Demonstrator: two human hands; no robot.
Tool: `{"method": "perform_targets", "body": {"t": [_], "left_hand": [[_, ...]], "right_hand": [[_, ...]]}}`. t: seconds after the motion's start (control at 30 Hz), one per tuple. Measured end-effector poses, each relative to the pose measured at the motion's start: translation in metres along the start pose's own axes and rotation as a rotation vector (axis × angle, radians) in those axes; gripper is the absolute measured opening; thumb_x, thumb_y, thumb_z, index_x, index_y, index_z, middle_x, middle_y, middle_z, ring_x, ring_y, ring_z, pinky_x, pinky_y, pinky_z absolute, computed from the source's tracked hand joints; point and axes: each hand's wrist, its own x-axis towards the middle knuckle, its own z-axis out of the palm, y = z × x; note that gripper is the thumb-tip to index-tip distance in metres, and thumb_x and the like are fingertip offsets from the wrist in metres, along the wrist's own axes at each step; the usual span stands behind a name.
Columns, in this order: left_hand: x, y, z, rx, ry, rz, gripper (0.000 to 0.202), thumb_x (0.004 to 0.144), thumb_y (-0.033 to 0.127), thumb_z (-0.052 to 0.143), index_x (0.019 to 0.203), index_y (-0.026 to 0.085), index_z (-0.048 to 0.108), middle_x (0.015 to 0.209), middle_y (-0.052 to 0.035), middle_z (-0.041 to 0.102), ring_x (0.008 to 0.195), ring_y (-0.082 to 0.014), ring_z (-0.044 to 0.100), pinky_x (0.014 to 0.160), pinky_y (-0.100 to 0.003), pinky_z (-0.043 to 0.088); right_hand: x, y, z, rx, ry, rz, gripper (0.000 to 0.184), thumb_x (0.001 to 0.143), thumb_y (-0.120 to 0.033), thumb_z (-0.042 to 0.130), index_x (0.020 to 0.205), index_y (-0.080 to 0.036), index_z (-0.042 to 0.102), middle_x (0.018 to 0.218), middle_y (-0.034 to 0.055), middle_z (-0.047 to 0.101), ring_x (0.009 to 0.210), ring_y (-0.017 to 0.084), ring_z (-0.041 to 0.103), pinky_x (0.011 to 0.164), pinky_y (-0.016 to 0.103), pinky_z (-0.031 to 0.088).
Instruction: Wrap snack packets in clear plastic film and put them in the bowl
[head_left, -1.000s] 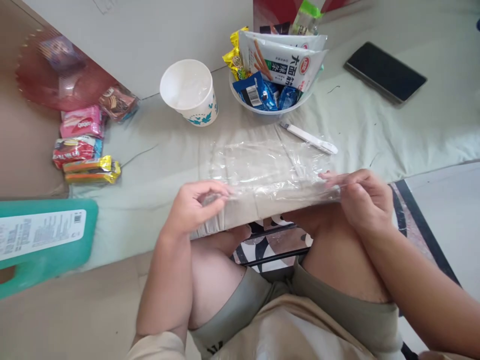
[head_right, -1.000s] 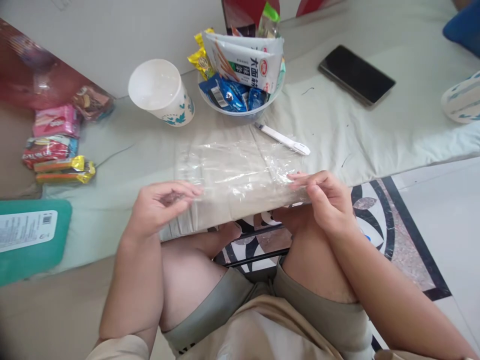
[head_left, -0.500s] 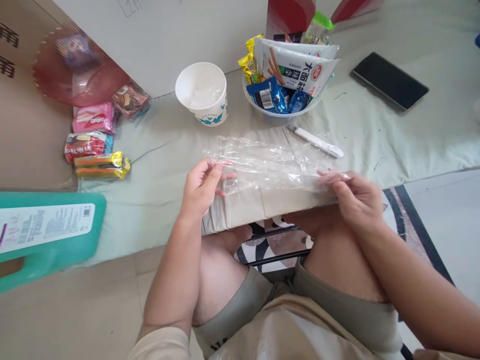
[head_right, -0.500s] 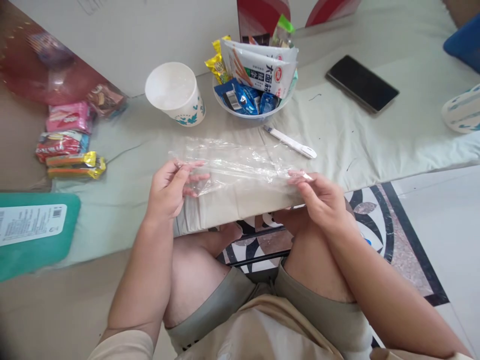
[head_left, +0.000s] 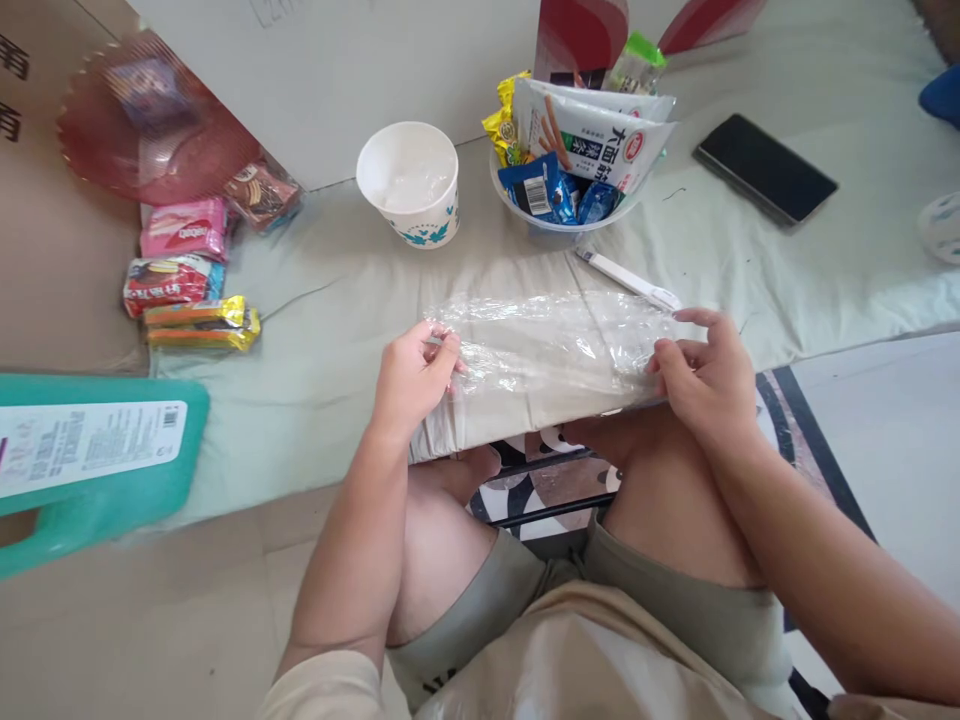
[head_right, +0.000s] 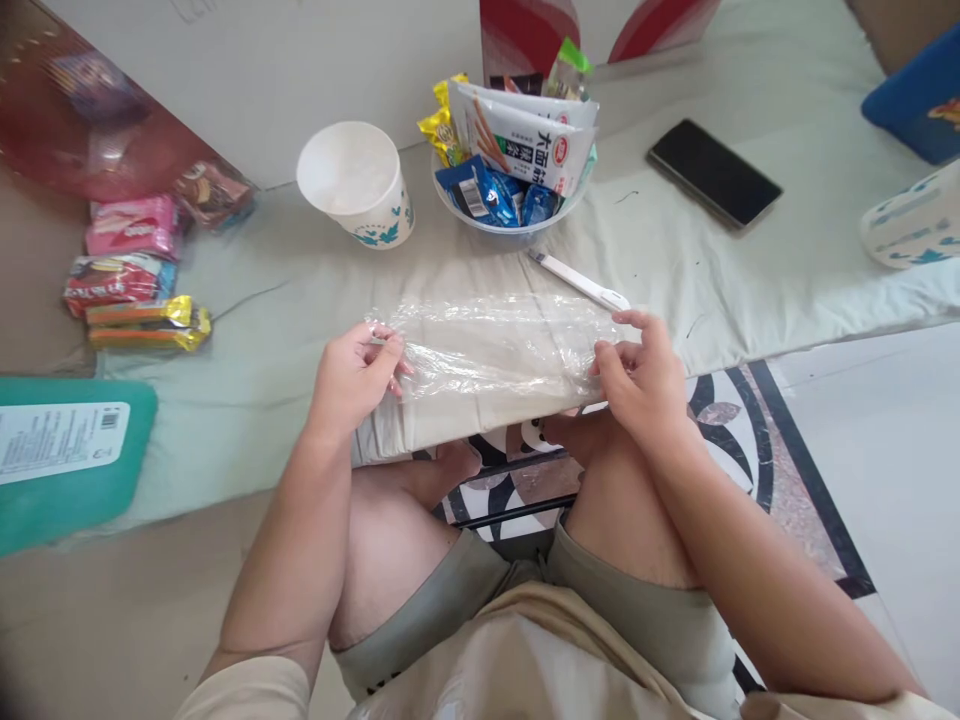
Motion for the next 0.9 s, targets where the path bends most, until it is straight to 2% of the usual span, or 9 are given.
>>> {"method": "perform_targets", "body": {"t": [0.17,0.27,0.33,0.4,0.5,0.57,0.73,0.83,0.9], "left_hand": [[-0.001,0.001,0.001,0.222,0.055,0.05,0.016,0.087,0.037,0.061,0.082,0.022,0.062,0.053,0.005,0.059,0.046,-0.0116,0.048,0.053,-0.026,0.039],[0.002,0.003,0.003,0.388,0.137,0.06,0.014,0.086,0.036,0.062,0.087,0.022,0.067,0.054,0.0049,0.055,0.053,-0.0143,0.051,0.063,-0.03,0.042],[0.004,0.005,0.005,0.476,0.21,0.054,0.018,0.086,0.035,0.065,0.098,0.023,0.068,0.064,0.0018,0.062,0.065,-0.0184,0.061,0.073,-0.033,0.047],[0.006,0.008,0.007,0.519,0.267,0.102,0.031,0.083,0.034,0.07,0.112,0.023,0.067,0.09,-0.0049,0.071,0.092,-0.0248,0.068,0.088,-0.037,0.051],[0.008,0.009,0.013,0.504,0.245,0.235,0.053,0.079,0.029,0.077,0.129,0.024,0.059,0.128,-0.011,0.069,0.128,-0.0327,0.058,0.11,-0.047,0.045],[0.011,0.008,0.018,0.426,0.189,0.278,0.057,0.081,0.025,0.075,0.134,0.025,0.055,0.123,-0.0092,0.071,0.127,-0.0303,0.059,0.114,-0.048,0.044],[0.021,-0.006,0.024,0.032,0.077,0.402,0.045,0.083,0.016,0.066,0.125,0.025,0.054,0.086,0.0017,0.063,0.086,-0.015,0.069,0.086,-0.032,0.058],[0.024,-0.011,0.019,-0.177,-0.061,0.412,0.051,0.079,0.018,0.069,0.126,0.029,0.051,0.092,0.0017,0.06,0.074,-0.012,0.068,0.06,-0.022,0.055],[0.024,-0.011,0.013,-0.248,-0.157,0.394,0.055,0.076,0.018,0.074,0.125,0.03,0.051,0.097,0.0011,0.06,0.066,-0.0101,0.068,0.05,-0.019,0.05]], "right_hand": [[-0.011,0.013,-0.004,-0.306,0.041,-0.099,0.038,0.088,-0.035,0.07,0.123,-0.028,0.057,0.059,-0.0065,0.065,0.051,0.022,0.063,0.057,0.037,0.049],[-0.012,0.017,-0.003,-0.435,0.07,-0.148,0.049,0.085,-0.037,0.072,0.131,-0.028,0.055,0.064,-0.0039,0.064,0.059,0.024,0.065,0.059,0.038,0.049],[-0.013,0.016,-0.001,-0.511,0.101,-0.192,0.058,0.084,-0.037,0.073,0.137,-0.027,0.052,0.079,0.0014,0.067,0.068,0.026,0.065,0.06,0.039,0.05],[-0.014,0.013,0.001,-0.577,0.131,-0.233,0.066,0.083,-0.038,0.073,0.144,-0.026,0.049,0.101,0.0098,0.067,0.079,0.029,0.066,0.066,0.044,0.054],[-0.019,0.009,0.003,-0.605,0.124,-0.321,0.066,0.086,-0.031,0.069,0.148,-0.025,0.046,0.124,0.0186,0.055,0.101,0.036,0.063,0.084,0.058,0.055],[-0.024,0.007,0.003,-0.61,0.09,-0.4,0.063,0.087,-0.023,0.064,0.148,-0.028,0.047,0.131,0.0195,0.05,0.117,0.041,0.058,0.095,0.066,0.05],[-0.026,-0.016,-0.011,-0.64,-0.027,-0.418,0.066,0.085,-0.023,0.063,0.148,-0.029,0.047,0.144,0.019,0.043,0.144,0.051,0.038,0.108,0.078,0.035],[-0.01,-0.046,-0.013,-0.51,-0.22,-0.399,0.065,0.086,-0.035,0.064,0.148,-0.025,0.047,0.141,0.0189,0.053,0.136,0.045,0.052,0.108,0.067,0.044],[0.009,-0.068,-0.002,-0.4,-0.405,-0.395,0.069,0.085,-0.043,0.066,0.149,-0.023,0.048,0.141,0.0177,0.058,0.13,0.04,0.058,0.107,0.06,0.05]]}}
